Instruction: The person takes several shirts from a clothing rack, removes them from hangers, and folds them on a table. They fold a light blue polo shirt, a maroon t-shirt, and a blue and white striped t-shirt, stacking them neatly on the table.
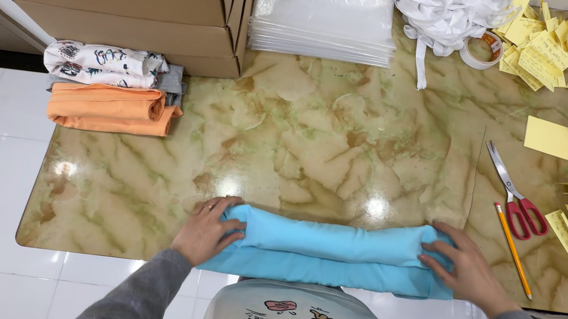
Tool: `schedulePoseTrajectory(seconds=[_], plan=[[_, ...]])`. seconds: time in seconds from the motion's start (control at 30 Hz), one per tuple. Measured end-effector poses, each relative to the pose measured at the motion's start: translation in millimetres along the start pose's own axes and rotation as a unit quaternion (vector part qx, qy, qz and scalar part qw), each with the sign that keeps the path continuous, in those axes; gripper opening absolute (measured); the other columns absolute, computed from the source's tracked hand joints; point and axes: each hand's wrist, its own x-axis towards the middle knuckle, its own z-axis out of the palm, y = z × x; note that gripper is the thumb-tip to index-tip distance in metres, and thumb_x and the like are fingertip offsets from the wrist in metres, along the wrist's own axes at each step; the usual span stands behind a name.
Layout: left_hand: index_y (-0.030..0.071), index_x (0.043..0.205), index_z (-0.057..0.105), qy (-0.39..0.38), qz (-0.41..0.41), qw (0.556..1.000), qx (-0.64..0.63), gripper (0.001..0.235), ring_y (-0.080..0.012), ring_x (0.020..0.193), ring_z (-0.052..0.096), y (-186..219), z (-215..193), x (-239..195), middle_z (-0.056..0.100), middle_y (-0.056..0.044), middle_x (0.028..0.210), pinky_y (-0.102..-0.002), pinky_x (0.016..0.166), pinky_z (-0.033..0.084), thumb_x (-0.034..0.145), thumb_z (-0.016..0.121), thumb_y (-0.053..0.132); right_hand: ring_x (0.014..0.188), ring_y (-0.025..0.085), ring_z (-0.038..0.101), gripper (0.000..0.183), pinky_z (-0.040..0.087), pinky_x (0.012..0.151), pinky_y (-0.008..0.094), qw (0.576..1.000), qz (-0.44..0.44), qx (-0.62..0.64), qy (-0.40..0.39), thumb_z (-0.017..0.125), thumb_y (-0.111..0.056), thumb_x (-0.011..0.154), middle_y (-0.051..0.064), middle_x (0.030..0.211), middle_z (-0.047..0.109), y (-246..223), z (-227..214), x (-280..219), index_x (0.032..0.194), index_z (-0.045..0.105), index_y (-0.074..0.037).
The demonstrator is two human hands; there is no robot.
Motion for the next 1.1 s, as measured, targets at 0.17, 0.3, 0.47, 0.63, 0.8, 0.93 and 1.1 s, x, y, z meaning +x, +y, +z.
schedulePoseTrajectory(seconds=[0.17, 0.3, 0.47, 0.63, 0.8, 0.93, 1.1], plan=[[0.025, 0.132, 0.051, -0.143, -0.071, 0.987, -0.031, 0.059, -0.0334, 0.109, 0.062, -15, -3, 29, 0.062, -0.007, 0.124, -0.049, 0.091, 0.049, 0.087, 0.079, 0.05, 0.117, 0.026, 0.063, 0.084, 0.054, 0.099, 0.042, 0.974, 0.102, -0.109, -0.172, 0.08, -0.054, 0.081, 0.002, 0.128, 0.066, 2, -4, 38, 0.153, 0.041, -0.036], [0.015, 0.134, 0.06, -0.156, -0.045, 0.986, 0.031, 0.053, -0.0355, 0.1, 0.067, -39, 1, 45, 0.066, -0.01, 0.125, -0.052, 0.087, 0.054, 0.097, 0.066, 0.054, 0.117, 0.027, 0.063, 0.061, 0.05, 0.094, 0.046, 0.965, 0.086, -0.199, -0.151, 0.076, -0.062, 0.08, 0.001, 0.116, 0.073, 9, -5, 59, 0.129, 0.066, -0.028], [0.018, 0.11, 0.061, 0.04, 0.021, 0.992, 0.114, 0.036, -0.0316, 0.097, 0.063, -46, 13, 20, 0.06, -0.007, 0.108, -0.045, 0.087, 0.052, 0.081, 0.08, 0.031, 0.112, 0.029, 0.059, 0.042, 0.047, 0.09, 0.045, 0.972, 0.019, -0.232, 0.024, 0.081, -0.04, 0.076, 0.002, 0.114, 0.062, 15, 7, 40, 0.113, 0.066, -0.027], [0.017, 0.119, 0.059, 0.04, 0.095, 0.971, 0.214, 0.041, -0.0319, 0.112, 0.057, -21, 7, -7, 0.054, -0.012, 0.128, -0.049, 0.105, 0.047, 0.081, 0.065, 0.004, 0.118, 0.039, 0.059, 0.068, 0.047, 0.095, 0.049, 0.97, -0.083, -0.217, 0.064, 0.076, -0.008, 0.046, 0.014, 0.133, 0.059, 11, 35, -5, 0.11, 0.062, -0.022], [0.018, 0.092, 0.074, -0.007, 0.048, 0.999, -0.005, 0.053, -0.0348, 0.121, 0.061, -4, -21, -11, 0.053, -0.01, 0.15, -0.055, 0.113, 0.036, 0.095, 0.055, 0.067, 0.144, 0.037, 0.046, 0.05, 0.042, 0.116, 0.051, 0.998, -0.025, -0.055, -0.02, 0.086, -0.049, 0.072, 0.014, 0.157, 0.044, -2, 24, -24, 0.103, 0.058, -0.022], [0.021, 0.088, 0.059, -0.086, -0.046, 0.994, -0.057, 0.03, -0.0257, 0.115, 0.06, -14, -14, 9, 0.067, 0.002, 0.123, -0.043, 0.091, 0.05, 0.098, 0.066, 0.049, 0.145, 0.031, 0.049, 0.057, 0.039, 0.118, 0.05, 0.996, 0.068, 0.047, -0.039, 0.092, -0.043, 0.066, 0.007, 0.157, 0.053, 3, 7, -6, 0.112, 0.063, -0.024], [0.027, 0.139, 0.05, -0.251, -0.129, 0.957, -0.074, 0.06, -0.0282, 0.122, 0.057, -10, -21, 34, 0.06, -0.003, 0.137, -0.048, 0.097, 0.053, 0.089, 0.077, 0.045, 0.128, 0.022, 0.06, 0.091, 0.048, 0.112, 0.036, 0.961, 0.161, 0.023, -0.224, 0.092, -0.043, 0.074, -0.001, 0.135, 0.063, 3, -18, 32, 0.154, 0.049, -0.043]])
